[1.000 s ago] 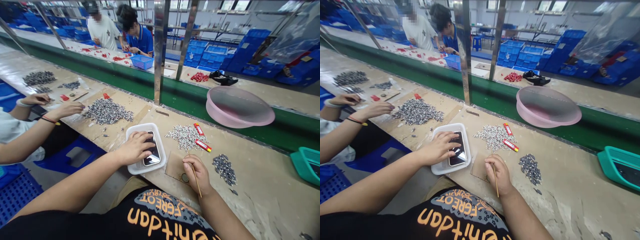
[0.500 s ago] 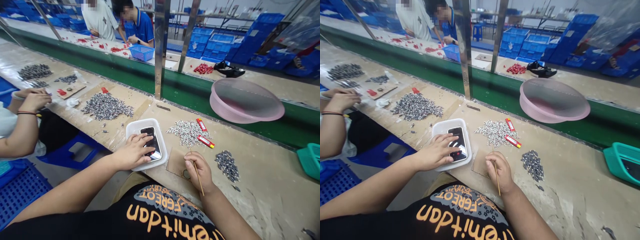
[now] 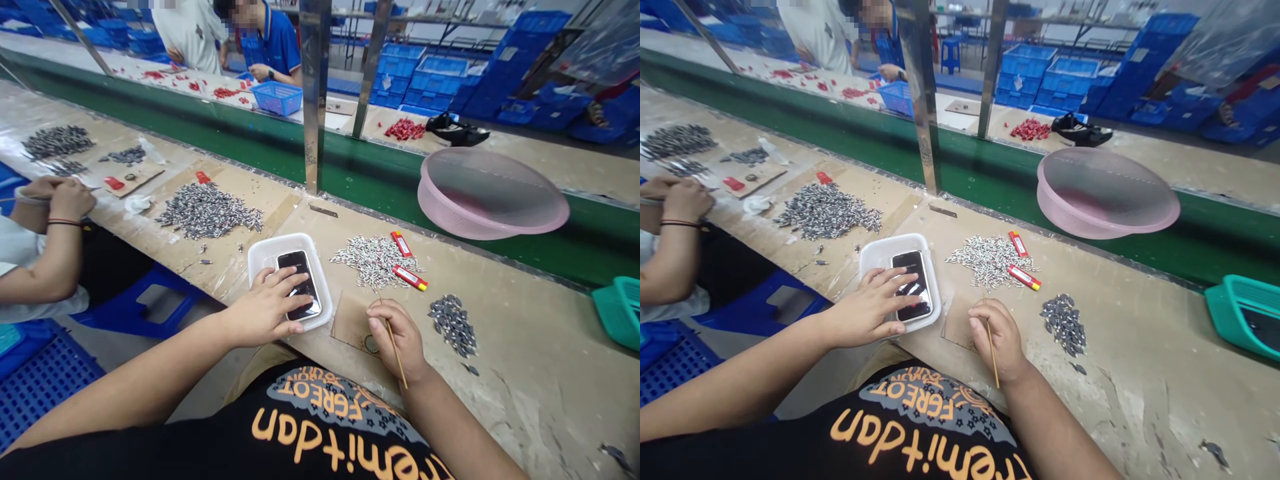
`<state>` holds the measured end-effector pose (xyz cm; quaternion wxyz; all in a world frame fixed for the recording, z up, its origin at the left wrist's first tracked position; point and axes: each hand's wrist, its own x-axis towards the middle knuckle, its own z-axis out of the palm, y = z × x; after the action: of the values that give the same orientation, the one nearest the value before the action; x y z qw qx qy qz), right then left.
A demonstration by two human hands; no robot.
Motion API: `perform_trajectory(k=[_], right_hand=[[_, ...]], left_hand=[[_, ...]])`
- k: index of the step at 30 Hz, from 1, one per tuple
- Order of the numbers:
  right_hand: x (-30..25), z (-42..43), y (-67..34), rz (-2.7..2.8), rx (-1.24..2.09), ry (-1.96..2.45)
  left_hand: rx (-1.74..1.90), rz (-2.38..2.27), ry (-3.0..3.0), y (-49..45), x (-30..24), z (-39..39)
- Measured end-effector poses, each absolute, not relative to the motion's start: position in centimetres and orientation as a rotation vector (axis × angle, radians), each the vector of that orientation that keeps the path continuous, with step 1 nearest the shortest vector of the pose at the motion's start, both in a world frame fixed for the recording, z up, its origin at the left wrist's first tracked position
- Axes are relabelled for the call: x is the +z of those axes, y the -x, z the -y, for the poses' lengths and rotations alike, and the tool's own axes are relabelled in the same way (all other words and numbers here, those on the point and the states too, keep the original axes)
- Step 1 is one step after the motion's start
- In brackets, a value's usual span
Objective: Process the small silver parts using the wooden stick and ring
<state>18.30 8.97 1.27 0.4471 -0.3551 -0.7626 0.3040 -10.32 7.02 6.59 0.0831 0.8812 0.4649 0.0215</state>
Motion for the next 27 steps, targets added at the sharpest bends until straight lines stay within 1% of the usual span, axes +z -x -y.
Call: perform_trajectory(k=[7,12,15,19,23,27], right_hand=[[1.1,-9.0,-18.3,1.879,0.779,0.895],[1.1,-9.0,-18.3,1.870,0.785,0.897],[1.1,-9.0,-18.2,1.868,0.785,0.893],[1.2,-9.0,-18.2,1.861,0.771,0.888],[1.3,-8.9,-18.4,1.862,0.754,0.892],[1.5,-8.8,-18.3,1.885,0.747,0.884]], left_hand=[[0.108,-1.309,-2.619,10.2,6.7,-4.6],[0.067,-1.307,-2.597,12.0,8.1,-4.3],[0.090,-1.399,-2.552,13.2,8.4,-5.7],[0.144,-1.569,-2.558,12.3,6.8,-9.1],[0.024,-1.523,-2.655,9.5,5.4,-11.6],[-0.038,-1.420,-2.700,7.8,5.6,-12.1]])
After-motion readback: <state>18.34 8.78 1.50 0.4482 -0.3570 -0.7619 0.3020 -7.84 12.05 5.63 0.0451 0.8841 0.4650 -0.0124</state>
